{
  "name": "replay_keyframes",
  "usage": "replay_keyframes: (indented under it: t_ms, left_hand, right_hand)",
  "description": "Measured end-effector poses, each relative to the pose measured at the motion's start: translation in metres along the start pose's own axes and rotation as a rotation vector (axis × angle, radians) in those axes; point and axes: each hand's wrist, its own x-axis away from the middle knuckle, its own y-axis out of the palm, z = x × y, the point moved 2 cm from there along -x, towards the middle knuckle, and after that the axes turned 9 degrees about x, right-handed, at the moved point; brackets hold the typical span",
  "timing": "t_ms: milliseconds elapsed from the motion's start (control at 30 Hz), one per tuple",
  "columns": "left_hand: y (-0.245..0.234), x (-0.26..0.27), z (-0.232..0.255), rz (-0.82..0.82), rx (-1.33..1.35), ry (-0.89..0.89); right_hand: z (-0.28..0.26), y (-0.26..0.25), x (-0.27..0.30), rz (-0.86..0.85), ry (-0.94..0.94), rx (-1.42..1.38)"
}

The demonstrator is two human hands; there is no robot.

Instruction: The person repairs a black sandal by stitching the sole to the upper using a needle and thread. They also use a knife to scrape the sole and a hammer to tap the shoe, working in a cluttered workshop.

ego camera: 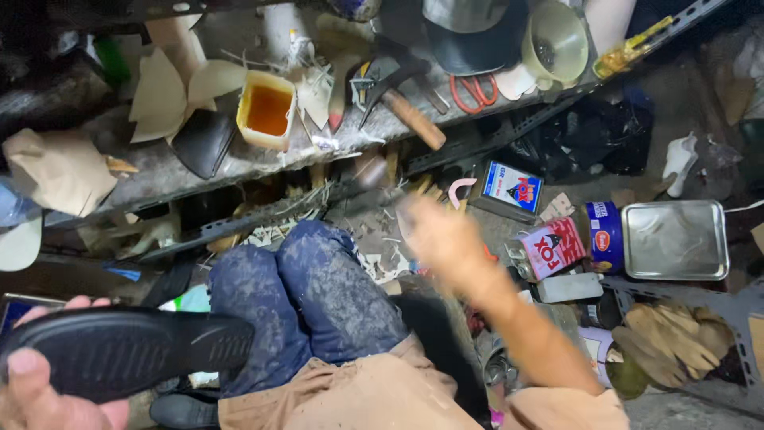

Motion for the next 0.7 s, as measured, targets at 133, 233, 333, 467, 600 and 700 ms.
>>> replay_keyframes:
  t_ms: [133, 233, 333, 467, 600, 700]
  left_hand:
    - [0.005, 0.012, 0.005, -0.061, -0.065, 0.088]
    - [0.023, 0.022, 0.008, -0.230, -0.188, 0.235]
    - [0.042, 0.031, 0.013, -0.102, -0.188, 0.295]
    - [0.047, 0.033, 0.027, -0.251, -0.308, 0.315]
    - [0.040, 0.031, 0.012, -0.131, -0.165, 0.214]
    - [0.036, 0.030, 0.011, -0.111, -0.109, 0.238]
  right_hand:
    - [0.115, -0.010, -0.097, 0.510, -0.004, 0.198]
    - [0.143, -0.002, -0.153, 0.442, -0.023, 0.369]
    - [0.145, 0.002, -0.179, 0.381, -0.021, 0.550]
    - [0.145, -0.022, -0.181, 0.235, 0.095, 0.352]
    - [0.148, -0.028, -0.197, 0.516, 0.004, 0.290]
    - [0.139, -0.023, -0.213, 0.573, 0.061, 0.420]
